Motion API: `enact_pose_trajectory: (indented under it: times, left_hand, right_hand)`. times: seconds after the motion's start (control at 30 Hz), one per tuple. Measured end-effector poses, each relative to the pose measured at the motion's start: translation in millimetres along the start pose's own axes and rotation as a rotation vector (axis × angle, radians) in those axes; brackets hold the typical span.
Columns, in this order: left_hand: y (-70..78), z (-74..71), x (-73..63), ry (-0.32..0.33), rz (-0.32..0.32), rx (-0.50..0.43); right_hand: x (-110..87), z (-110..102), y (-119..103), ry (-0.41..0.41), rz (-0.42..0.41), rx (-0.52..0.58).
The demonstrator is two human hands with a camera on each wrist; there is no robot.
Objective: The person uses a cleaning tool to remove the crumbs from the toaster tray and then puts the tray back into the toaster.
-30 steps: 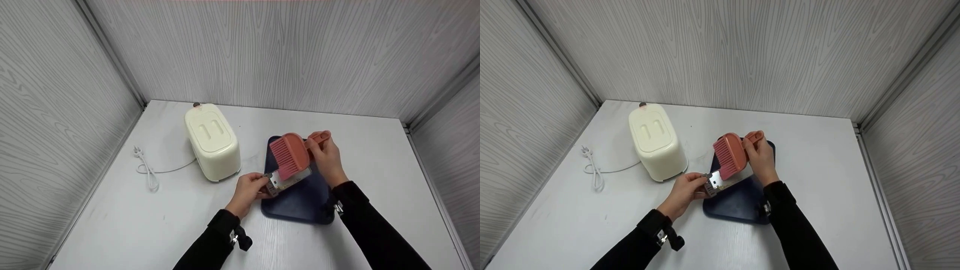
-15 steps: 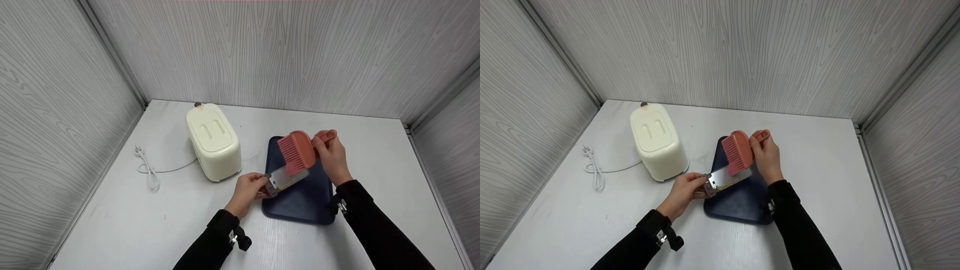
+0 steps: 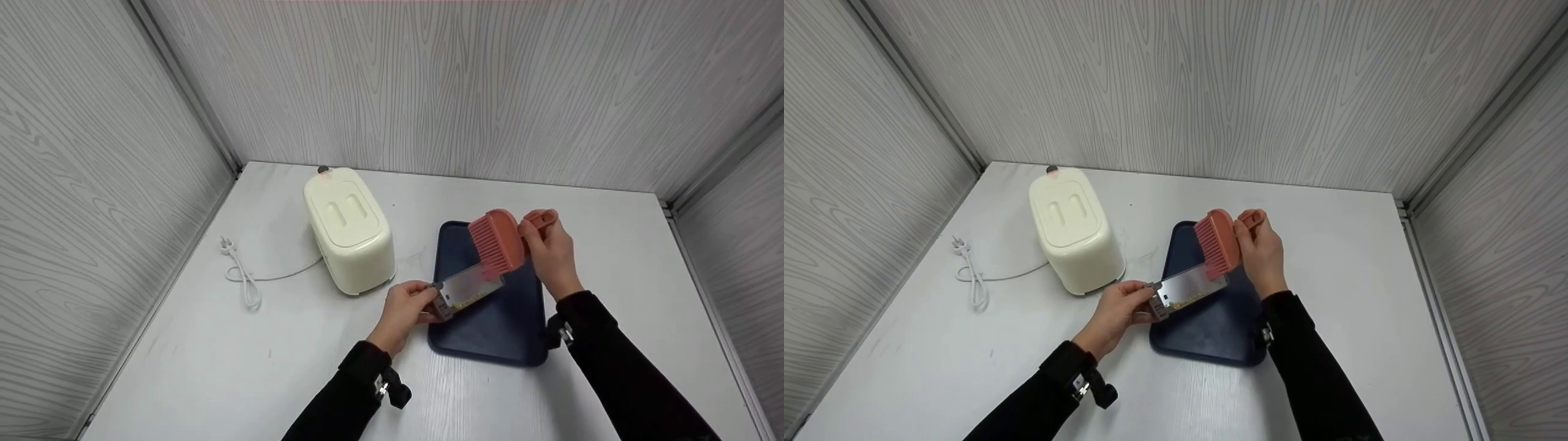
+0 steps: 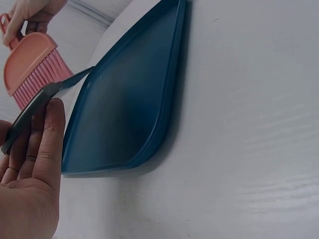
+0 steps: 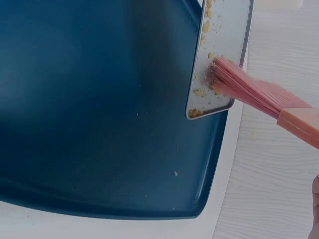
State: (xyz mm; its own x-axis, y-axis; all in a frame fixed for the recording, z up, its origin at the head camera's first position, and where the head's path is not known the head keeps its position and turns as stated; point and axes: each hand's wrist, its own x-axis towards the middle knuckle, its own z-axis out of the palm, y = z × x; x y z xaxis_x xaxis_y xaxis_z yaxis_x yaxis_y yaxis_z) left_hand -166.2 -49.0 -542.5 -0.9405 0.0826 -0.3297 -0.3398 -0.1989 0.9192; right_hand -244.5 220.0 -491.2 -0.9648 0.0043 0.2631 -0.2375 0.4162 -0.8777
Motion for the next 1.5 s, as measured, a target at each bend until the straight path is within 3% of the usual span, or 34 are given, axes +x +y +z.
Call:
enact_pose_trajectory:
  times: [0.17, 0.4, 0.63, 0.8, 1.2, 1.37, 1.5]
  left_hand:
    - [-1.4, -1.8, 0.4, 0.001, 0.01, -0.001]
    - [-0.2, -1.7, -0.7, 0.026, 0.002, -0.013]
    - [1.9, -0.7, -1.8, 0.033, -0.005, -0.021]
    - [1.9, -0.8, -2.4, 0.039, -0.011, -0.018]
    - [2.6, -1.0, -4.5, 0.034, -0.026, -0.011]
    - [2.9, -1.1, -4.7, 0.036, -0.03, -0.015]
    - [2.5, -1.5, -4.7, 0.037, -0.026, -0.018]
  right_hand:
    - [0.0, -1.0, -3.4, 0.021, 0.007, -0.023]
    - [-7.8, -4.9, -29.9, 0.07, -0.023, -0.05]
    - [-2.2, -8.4, -8.6, 0.126, -0.024, -0.048]
    - [-3.5, -10.1, -9.4, 0.137, -0.052, -0.029]
    - [-19.5, 5.0, -32.2, 0.003, 0.0, 0.248]
    - [-29.8, 17.8, -42.4, -0.068, -0.021, 0.382]
    - [-34.2, 28.1, -44.9, -0.093, -0.039, 0.414]
